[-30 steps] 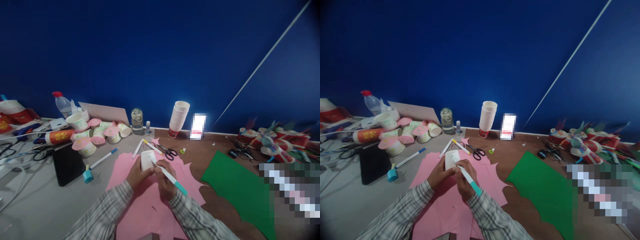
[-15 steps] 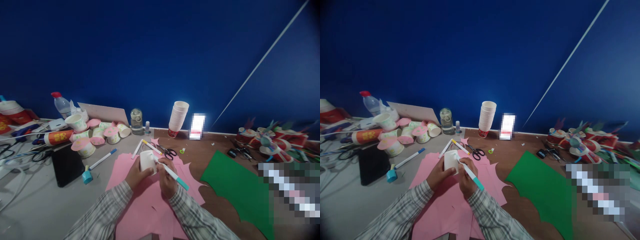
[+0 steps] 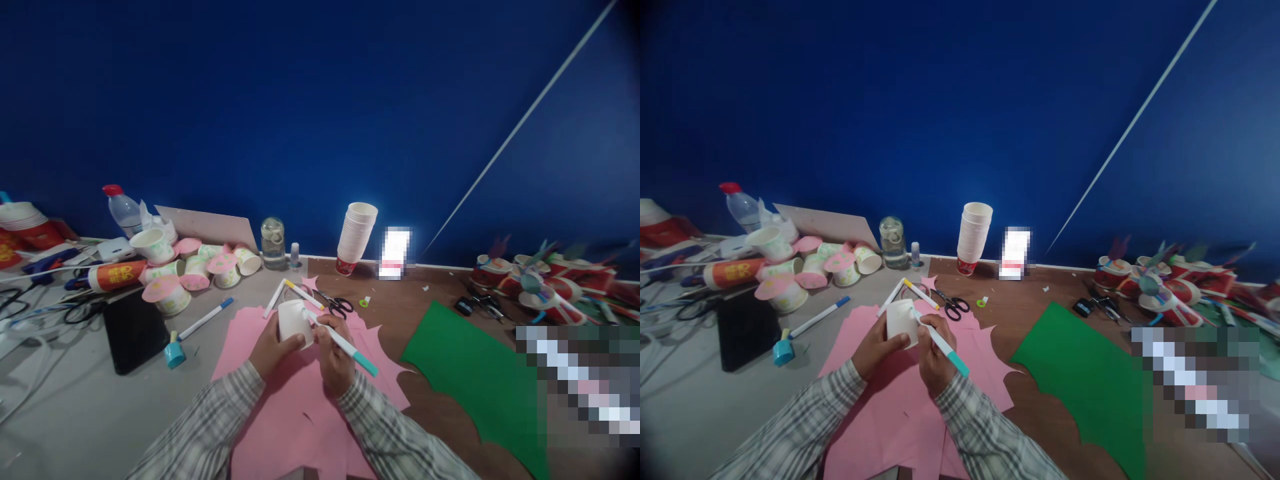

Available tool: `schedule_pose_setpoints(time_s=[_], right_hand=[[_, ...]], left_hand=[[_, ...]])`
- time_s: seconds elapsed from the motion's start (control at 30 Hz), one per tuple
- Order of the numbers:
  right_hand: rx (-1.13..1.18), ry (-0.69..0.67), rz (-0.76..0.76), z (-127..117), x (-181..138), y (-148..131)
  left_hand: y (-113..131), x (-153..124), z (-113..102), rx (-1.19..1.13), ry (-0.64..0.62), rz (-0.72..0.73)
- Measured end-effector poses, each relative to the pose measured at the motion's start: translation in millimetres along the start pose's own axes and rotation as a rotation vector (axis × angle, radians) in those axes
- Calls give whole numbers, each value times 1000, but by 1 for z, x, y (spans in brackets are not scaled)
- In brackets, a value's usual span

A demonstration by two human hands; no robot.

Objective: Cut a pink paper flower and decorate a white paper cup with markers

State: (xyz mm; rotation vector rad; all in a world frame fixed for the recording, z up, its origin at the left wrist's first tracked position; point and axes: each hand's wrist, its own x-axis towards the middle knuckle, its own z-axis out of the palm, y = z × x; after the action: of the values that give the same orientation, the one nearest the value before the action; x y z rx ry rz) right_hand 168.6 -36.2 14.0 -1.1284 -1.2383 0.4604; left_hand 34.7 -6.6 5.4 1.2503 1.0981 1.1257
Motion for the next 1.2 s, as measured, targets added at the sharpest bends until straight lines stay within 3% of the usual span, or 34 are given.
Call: schedule_pose_setpoints(time_s=[0.6, 0.77, 1.2], right_hand=[[-22, -170, -73, -7, -8, -8], [2, -155, -149, -6, -9, -8], [20, -158, -178, -4, -9, -11]], left_hand=[[-1, 2, -1, 37, 16, 8], [1, 1, 1, 19, 15, -9], [2, 1, 1, 57, 18, 0]])
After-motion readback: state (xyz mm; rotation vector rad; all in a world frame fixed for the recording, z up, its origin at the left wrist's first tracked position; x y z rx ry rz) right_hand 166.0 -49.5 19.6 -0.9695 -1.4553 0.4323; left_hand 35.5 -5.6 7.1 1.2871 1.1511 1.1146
